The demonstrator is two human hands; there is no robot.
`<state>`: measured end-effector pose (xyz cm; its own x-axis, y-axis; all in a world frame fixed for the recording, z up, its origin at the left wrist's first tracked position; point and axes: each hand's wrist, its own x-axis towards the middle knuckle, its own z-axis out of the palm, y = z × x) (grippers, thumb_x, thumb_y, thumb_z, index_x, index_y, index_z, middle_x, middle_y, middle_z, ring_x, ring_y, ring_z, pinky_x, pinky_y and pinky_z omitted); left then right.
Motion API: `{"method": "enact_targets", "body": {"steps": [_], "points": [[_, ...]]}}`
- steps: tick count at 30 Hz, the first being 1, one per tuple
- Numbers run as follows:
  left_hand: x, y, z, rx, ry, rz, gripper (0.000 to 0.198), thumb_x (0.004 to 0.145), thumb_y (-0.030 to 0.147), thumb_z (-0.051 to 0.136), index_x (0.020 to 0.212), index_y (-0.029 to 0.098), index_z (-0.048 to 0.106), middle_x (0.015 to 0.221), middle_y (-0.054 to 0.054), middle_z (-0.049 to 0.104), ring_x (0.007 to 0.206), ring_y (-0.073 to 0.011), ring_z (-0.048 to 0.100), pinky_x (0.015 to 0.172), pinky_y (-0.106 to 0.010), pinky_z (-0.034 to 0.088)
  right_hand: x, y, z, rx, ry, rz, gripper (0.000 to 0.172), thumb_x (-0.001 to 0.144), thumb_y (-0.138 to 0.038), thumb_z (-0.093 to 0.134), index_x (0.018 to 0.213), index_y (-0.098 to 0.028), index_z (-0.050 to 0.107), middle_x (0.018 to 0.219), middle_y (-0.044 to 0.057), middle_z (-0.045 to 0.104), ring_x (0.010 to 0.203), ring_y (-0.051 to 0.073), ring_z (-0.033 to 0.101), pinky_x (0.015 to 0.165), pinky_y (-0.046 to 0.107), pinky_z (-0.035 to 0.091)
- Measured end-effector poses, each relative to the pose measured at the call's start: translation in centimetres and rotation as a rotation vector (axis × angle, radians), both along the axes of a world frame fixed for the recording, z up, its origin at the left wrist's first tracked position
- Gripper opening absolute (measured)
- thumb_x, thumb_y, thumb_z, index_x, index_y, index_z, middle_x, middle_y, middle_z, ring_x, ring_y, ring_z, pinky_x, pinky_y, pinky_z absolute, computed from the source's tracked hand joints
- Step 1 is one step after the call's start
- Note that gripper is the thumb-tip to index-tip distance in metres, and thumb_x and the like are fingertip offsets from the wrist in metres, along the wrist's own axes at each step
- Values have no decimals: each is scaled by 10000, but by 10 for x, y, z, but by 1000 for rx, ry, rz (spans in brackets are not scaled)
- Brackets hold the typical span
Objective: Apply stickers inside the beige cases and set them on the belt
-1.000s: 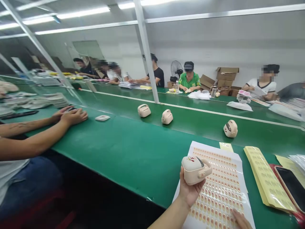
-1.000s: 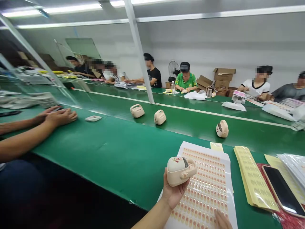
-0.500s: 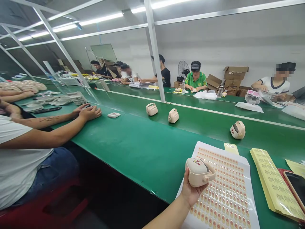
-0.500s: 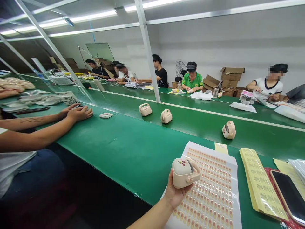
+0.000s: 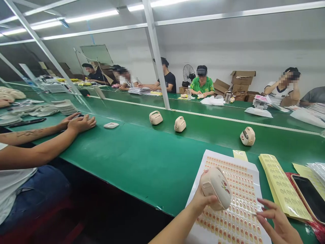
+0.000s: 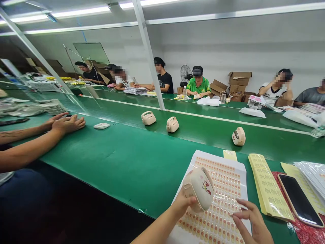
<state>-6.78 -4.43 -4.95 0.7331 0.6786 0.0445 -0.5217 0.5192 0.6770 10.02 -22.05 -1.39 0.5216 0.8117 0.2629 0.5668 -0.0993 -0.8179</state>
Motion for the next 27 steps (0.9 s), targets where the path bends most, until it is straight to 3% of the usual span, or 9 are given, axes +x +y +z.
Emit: {"method": "enact_targets", "body": {"steps": [2, 4, 9, 14, 18, 27], "points": [[-8, 5, 8, 269, 61, -39, 1085, 360, 275, 893, 1285, 284, 325, 1242, -106, 495, 1102, -313, 497, 925, -455, 390, -8, 16, 23, 10, 84, -43, 317, 745, -517, 571, 734, -207, 636, 1159, 87, 537, 1127, 249, 492, 876, 310, 475], [-16, 11, 13, 588, 163, -74, 1108, 378, 289, 885, 1303, 301, 275, 1278, -103, 453, 1131, -310, 476, 974, -475, 342, -21, 33, 42, 7, 133, 14, 309, 752, -513, 569, 736, -210, 626, 1180, 83, 512, 1137, 245, 474, 894, 321, 452], [-31, 24, 22, 1124, 261, -25, 1036, 418, 305, 865, 1301, 304, 323, 1335, -104, 402, 1219, -317, 401, 1010, -442, 318, -43, 72, 70, 36, 220, 131, 336, 719, -542, 591, 694, -208, 620, 1125, 88, 516, 1139, 257, 452, 978, 407, 367], [-37, 28, 35, 1223, 303, -19, 933, 484, 287, 840, 1293, 326, 379, 1338, -119, 422, 1232, -332, 405, 976, -481, 364, -49, 95, 80, -49, 298, 239, 223, 711, -414, 629, 683, -193, 626, 1065, 83, 514, 1083, 236, 485, 982, 434, 365], [-41, 29, 40, 1300, 295, -2, 936, 525, 292, 822, 1309, 389, 319, 1353, -96, 409, 1212, -315, 437, 929, -447, 419, -53, 98, 85, -119, 310, 267, 72, 703, -238, 646, 657, -191, 617, 1048, 66, 505, 1100, 217, 478, 992, 426, 367], [-41, 32, 37, 1410, 291, 16, 908, 599, 316, 775, 1333, 374, 243, 1356, -120, 382, 1213, -314, 437, 876, -406, 465, -60, 97, 97, -198, 277, 257, 86, 701, -147, 645, 637, -178, 596, 1009, 53, 496, 1042, 186, 497, 929, 390, 425]]}}
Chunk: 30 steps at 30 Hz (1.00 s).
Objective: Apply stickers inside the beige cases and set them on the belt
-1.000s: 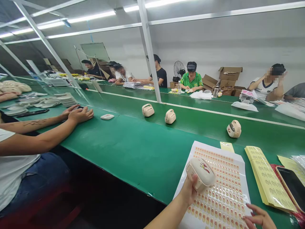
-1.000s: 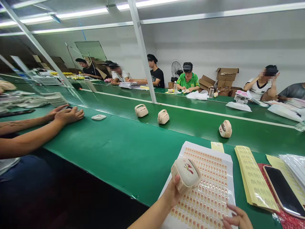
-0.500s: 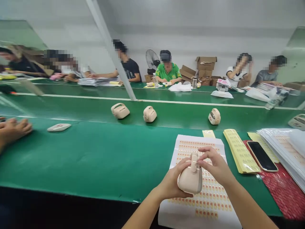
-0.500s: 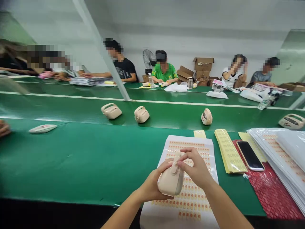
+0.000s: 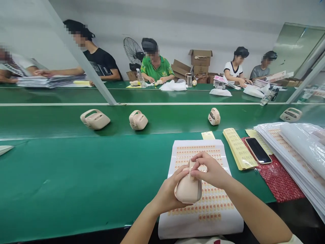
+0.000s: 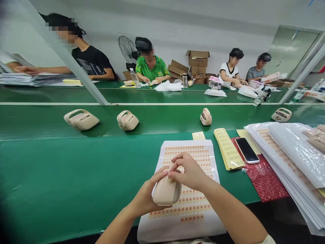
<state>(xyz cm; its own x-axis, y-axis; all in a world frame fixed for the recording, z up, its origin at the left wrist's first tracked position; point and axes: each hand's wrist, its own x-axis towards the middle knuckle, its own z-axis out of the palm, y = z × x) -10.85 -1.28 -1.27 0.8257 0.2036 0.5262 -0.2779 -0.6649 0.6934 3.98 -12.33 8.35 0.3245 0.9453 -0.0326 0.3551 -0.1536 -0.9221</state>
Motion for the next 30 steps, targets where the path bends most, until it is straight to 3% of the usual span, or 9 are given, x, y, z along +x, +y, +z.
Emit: {"method": "enact_targets", "body": {"steps": [6, 14, 20, 24, 26, 30], "points": [[-2, 0, -1, 10, -4, 10, 887, 618, 326, 759, 1332, 358, 233, 1363, -132, 360, 1203, -312, 446, 866, -400, 468, -4, -1, -7, 80, 0, -25, 79, 715, -151, 624, 651, -170, 582, 1000, 61, 494, 1028, 179, 503, 855, 352, 470], [0, 0, 3, -12, -18, -2, 862, 634, 320, 749, 1327, 359, 239, 1371, -120, 364, 1220, -301, 426, 896, -413, 450, -7, -2, -18, 203, -32, -40, 87, 733, -178, 601, 659, -175, 555, 982, 62, 490, 1025, 183, 511, 898, 378, 451], [-1, -1, 2, 12, -21, 29, 869, 615, 289, 757, 1320, 340, 251, 1361, -144, 373, 1196, -318, 454, 867, -417, 470, -8, -4, -26, 333, -206, -30, 111, 794, -216, 532, 693, -170, 539, 986, 85, 502, 1000, 183, 533, 867, 370, 474], [-2, 0, 1, 35, -28, 46, 846, 632, 305, 743, 1321, 327, 254, 1354, -147, 389, 1222, -318, 426, 892, -427, 462, -14, -10, -34, 492, -565, -61, 80, 822, -231, 490, 830, -168, 538, 1112, 132, 472, 1084, 229, 486, 866, 404, 469], [-2, 1, 0, 55, -35, 61, 839, 641, 300, 736, 1326, 323, 251, 1359, -147, 386, 1225, -319, 423, 895, -431, 462, -17, -13, -38, 495, -677, -70, 120, 813, -255, 509, 898, -173, 531, 1166, 144, 444, 1133, 259, 444, 894, 438, 451], [-3, 3, 2, 144, -47, 100, 867, 633, 283, 744, 1335, 330, 237, 1379, -156, 362, 1211, -329, 438, 873, -432, 478, -17, -14, -39, 382, -560, -53, 408, 808, -312, 513, 1178, -175, 408, 1289, 164, 355, 1225, 264, 363, 973, 461, 407]]}}
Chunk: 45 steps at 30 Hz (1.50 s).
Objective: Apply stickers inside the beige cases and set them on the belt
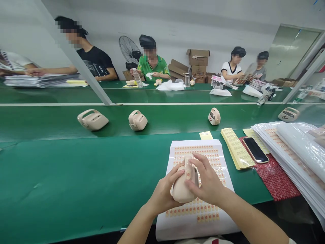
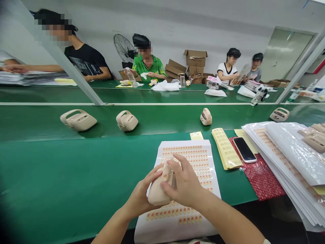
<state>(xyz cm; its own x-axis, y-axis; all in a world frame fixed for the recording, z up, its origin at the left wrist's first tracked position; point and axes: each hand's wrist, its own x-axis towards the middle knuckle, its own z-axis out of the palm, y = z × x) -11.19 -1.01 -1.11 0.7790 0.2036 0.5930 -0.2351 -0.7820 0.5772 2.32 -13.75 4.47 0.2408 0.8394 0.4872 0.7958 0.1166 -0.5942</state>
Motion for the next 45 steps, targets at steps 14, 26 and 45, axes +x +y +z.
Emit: {"method": "enact_targets", "body": {"steps": [14, 26, 45], "points": [[4, -7, 16, 159, -119, 7, 808, 714, 297, 669, 1370, 312, 197, 1372, -160, 372, 1156, -283, 500, 738, -310, 515, -4, 12, -2, 60, 504, 246, 455, 806, -341, 485, 1222, -223, 344, 1334, 102, 290, 1293, 192, 256, 1092, 380, 252], [15, -9, 3, 78, -116, -56, 975, 590, 308, 780, 1369, 373, 196, 1349, -163, 402, 1117, -318, 527, 790, -360, 498, -6, 15, -14, -44, 897, 6, 378, 781, -459, 462, 1068, -216, 425, 1148, 85, 417, 953, 191, 467, 873, 342, 420], [89, 37, -34, -1493, 122, -255, 832, 534, 578, 749, 1245, 294, 424, 1190, -96, 550, 995, -281, 585, 786, -375, 487, 72, 51, -4, -25, 1016, -417, 384, 532, -488, 589, 638, -170, 401, 585, -23, 393, 541, 91, 352, 512, 223, 290]]}}
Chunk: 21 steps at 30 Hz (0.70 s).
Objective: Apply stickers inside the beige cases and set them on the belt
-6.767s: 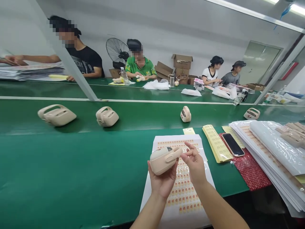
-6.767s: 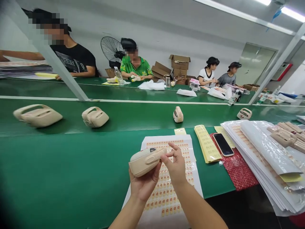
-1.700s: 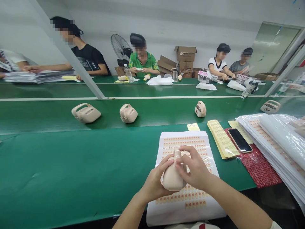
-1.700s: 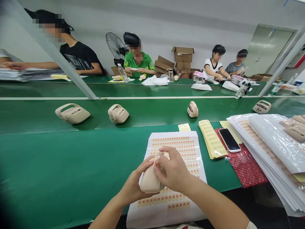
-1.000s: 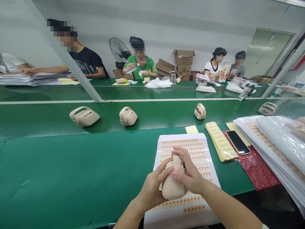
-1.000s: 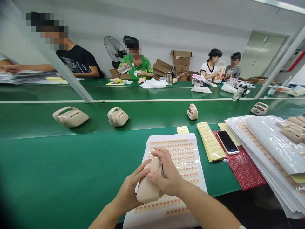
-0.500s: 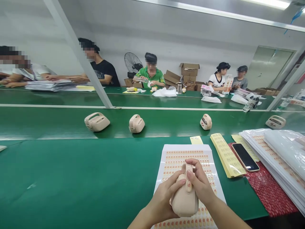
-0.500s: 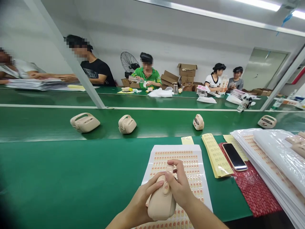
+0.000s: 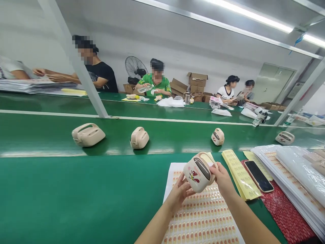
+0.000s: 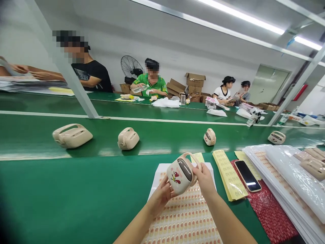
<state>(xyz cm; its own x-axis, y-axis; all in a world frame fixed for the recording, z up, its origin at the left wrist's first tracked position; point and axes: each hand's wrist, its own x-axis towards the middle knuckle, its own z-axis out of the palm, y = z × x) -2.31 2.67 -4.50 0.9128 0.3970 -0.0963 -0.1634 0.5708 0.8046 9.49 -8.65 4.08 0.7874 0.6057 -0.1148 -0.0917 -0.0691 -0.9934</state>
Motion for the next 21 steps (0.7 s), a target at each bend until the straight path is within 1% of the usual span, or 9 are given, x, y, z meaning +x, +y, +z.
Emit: {"method": "enact_targets", "body": {"steps": [2, 5, 9, 11, 13, 17, 21], "points": [[2, 1, -7, 45, 72, -53, 712, 589, 514, 746, 1205, 288, 470, 1150, -82, 555, 955, -240, 600, 783, -349, 486, 19, 20, 7, -35, -145, -42, 335, 548, -443, 568, 604, -166, 387, 580, -24, 394, 567, 97, 363, 552, 231, 311], [4, 0, -14, 76, 86, -123, 571, 582, 461, 770, 1065, 218, 588, 1010, -83, 596, 889, -219, 611, 783, -338, 481, 50, 59, 8, -113, -206, -88, 249, 593, -354, 555, 602, -163, 394, 561, -35, 384, 548, 94, 360, 543, 228, 302], [10, 0, -22, 77, 96, -151, 515, 534, 460, 791, 945, 193, 636, 919, -74, 608, 825, -208, 614, 757, -337, 473, 81, 118, 0, -234, -318, -141, 161, 691, -218, 571, 655, -140, 434, 644, -24, 445, 589, 88, 412, 573, 215, 334], [12, 0, -25, 72, 92, -151, 502, 542, 478, 778, 931, 192, 640, 906, -70, 604, 807, -200, 614, 749, -337, 468, 91, 144, -4, -308, -374, -157, 146, 746, -210, 579, 707, -126, 466, 697, -9, 475, 614, 90, 434, 594, 220, 362], [13, 0, -25, 68, 85, -148, 502, 540, 496, 771, 918, 191, 645, 893, -65, 599, 793, -194, 615, 748, -336, 464, 101, 165, -6, -377, -422, -159, 152, 796, -250, 568, 770, -117, 497, 745, 9, 499, 644, 98, 458, 623, 240, 399], [12, -1, -25, 73, 80, -155, 523, 514, 512, 777, 888, 167, 655, 854, -72, 605, 771, -199, 617, 759, -350, 460, 116, 197, -9, -470, -504, -124, 199, 839, -304, 539, 878, -109, 527, 861, 43, 528, 754, 123, 507, 708, 289, 452], [12, 1, -31, 82, 96, -182, 548, 500, 521, 781, 895, 163, 655, 865, -85, 620, 779, -212, 613, 779, -371, 463, 120, 214, -17, -522, -548, -38, 217, 836, -306, 554, 903, -100, 545, 889, 53, 546, 798, 136, 534, 744, 314, 473]]}}
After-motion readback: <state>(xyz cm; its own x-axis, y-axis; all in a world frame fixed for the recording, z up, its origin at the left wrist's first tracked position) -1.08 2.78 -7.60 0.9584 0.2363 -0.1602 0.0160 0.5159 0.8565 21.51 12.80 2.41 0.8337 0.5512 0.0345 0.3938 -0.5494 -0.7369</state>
